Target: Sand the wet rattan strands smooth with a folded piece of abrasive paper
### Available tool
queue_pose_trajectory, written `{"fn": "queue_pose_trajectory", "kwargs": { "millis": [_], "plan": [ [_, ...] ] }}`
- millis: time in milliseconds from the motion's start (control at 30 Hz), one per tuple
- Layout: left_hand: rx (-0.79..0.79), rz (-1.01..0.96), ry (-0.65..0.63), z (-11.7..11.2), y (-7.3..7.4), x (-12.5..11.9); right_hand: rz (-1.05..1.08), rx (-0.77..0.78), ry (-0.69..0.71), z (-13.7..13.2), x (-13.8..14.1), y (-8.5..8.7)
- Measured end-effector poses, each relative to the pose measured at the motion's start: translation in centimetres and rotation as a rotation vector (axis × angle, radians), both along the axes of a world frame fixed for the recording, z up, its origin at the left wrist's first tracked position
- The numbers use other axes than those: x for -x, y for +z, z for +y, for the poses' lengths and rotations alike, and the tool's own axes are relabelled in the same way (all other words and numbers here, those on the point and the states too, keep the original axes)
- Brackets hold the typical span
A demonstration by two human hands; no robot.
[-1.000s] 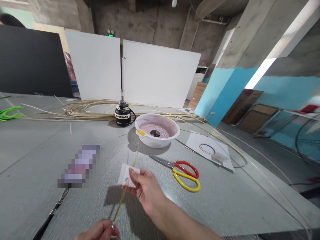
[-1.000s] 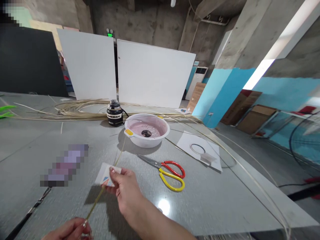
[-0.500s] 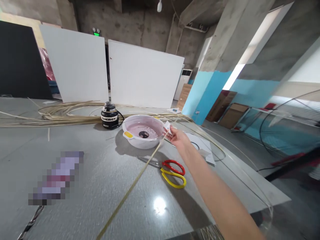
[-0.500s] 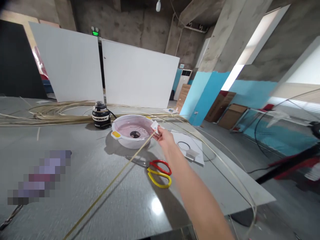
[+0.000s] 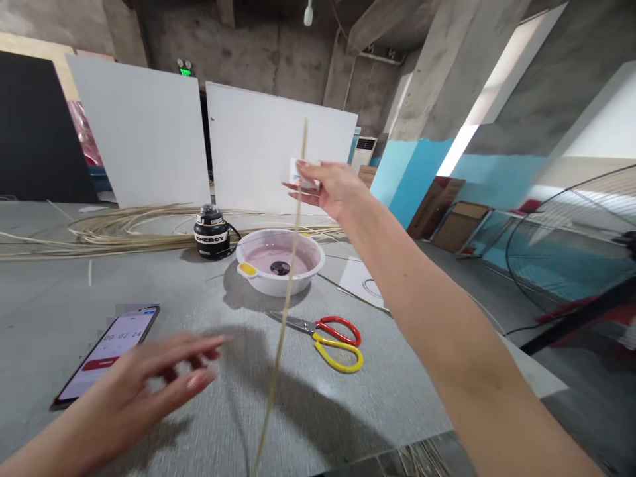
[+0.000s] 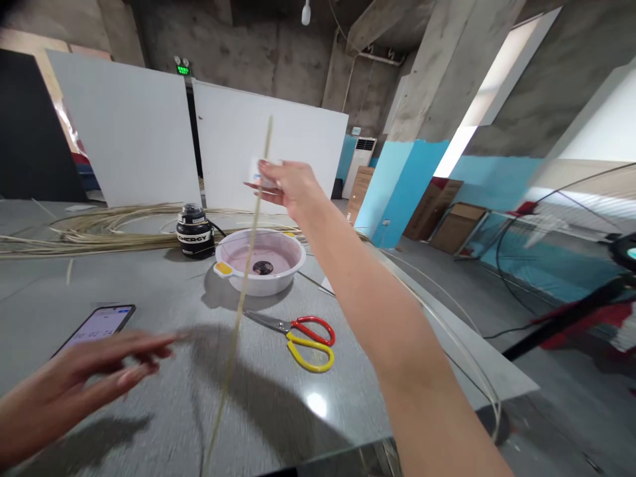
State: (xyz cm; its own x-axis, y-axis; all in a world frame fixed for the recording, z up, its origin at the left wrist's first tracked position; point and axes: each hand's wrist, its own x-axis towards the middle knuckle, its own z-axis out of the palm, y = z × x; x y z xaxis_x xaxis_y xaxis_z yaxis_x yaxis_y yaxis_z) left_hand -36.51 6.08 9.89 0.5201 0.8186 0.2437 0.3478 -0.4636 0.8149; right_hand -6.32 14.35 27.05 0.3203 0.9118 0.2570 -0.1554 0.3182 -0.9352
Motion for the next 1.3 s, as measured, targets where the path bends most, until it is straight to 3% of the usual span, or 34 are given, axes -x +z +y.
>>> {"fn": "queue_pose_trajectory", "kwargs": {
  "millis": [33, 100, 167, 300, 467, 600, 733, 800, 867, 933, 1000, 1133, 1233, 1300],
  "plan": [
    [-0.013, 0.046, -0.098, 0.8, 1.4, -1.4, -0.068, -0.039, 0.043, 0.0, 1.4, 0.8],
    [-0.020, 0.030, -0.141, 1.7, 3.7, -4.4, -0.129, -0.081, 0.089, 0.0, 3.7, 1.7],
    [0.002, -0.022, -0.130, 1.8, 4.8, -6.7, -0.134, -0.089, 0.104, -0.1, 5.1, 1.7],
    [0.096, -0.154, -0.087, 1.2, 3.8, -8.6, -0.124, -0.067, 0.147, -0.7, 6.0, 0.9],
    [0.090, -0.246, -0.154, 1.6, 2.9, -7.8, -0.040, -0.023, 0.135, -0.3, 5.9, -0.2],
    [0.127, -0.135, -0.285, 0.9, 2.7, -6.5, 0.089, 0.054, 0.015, 1.8, 2.8, 0.0],
    [0.199, 0.047, -0.404, 0.0, 1.1, -4.3, 0.242, 0.025, -0.275, 3.1, -4.1, 1.1],
    [0.255, -0.053, -0.309, 0.8, 0.7, -2.7, 0.299, -0.044, -0.423, 2.5, -7.0, 1.3],
    [0.279, -0.333, -0.042, 2.5, 1.1, -1.5, 0.311, -0.092, -0.448, 1.0, -8.1, 0.9],
    [0.274, -0.618, 0.253, 4.5, 2.4, -0.8, 0.308, -0.121, -0.377, -1.3, -7.3, 0.1],
    [0.266, -0.823, 0.410, 6.2, 4.1, -0.7, 0.303, -0.144, -0.280, -4.3, -5.0, -1.2],
    [0.239, -1.080, 0.412, 7.9, 6.2, -2.0, 0.283, -0.115, -0.199, -10.3, 1.1, -5.7],
    [0.360, -1.188, 0.358, 7.6, 5.7, -3.5, 0.250, 0.135, 0.029, -12.8, 5.5, -10.6],
    [0.500, -1.231, 0.329, 7.0, 4.5, -4.6, 0.337, 0.231, 0.130, -12.6, 7.8, -13.7]
  ]
}}
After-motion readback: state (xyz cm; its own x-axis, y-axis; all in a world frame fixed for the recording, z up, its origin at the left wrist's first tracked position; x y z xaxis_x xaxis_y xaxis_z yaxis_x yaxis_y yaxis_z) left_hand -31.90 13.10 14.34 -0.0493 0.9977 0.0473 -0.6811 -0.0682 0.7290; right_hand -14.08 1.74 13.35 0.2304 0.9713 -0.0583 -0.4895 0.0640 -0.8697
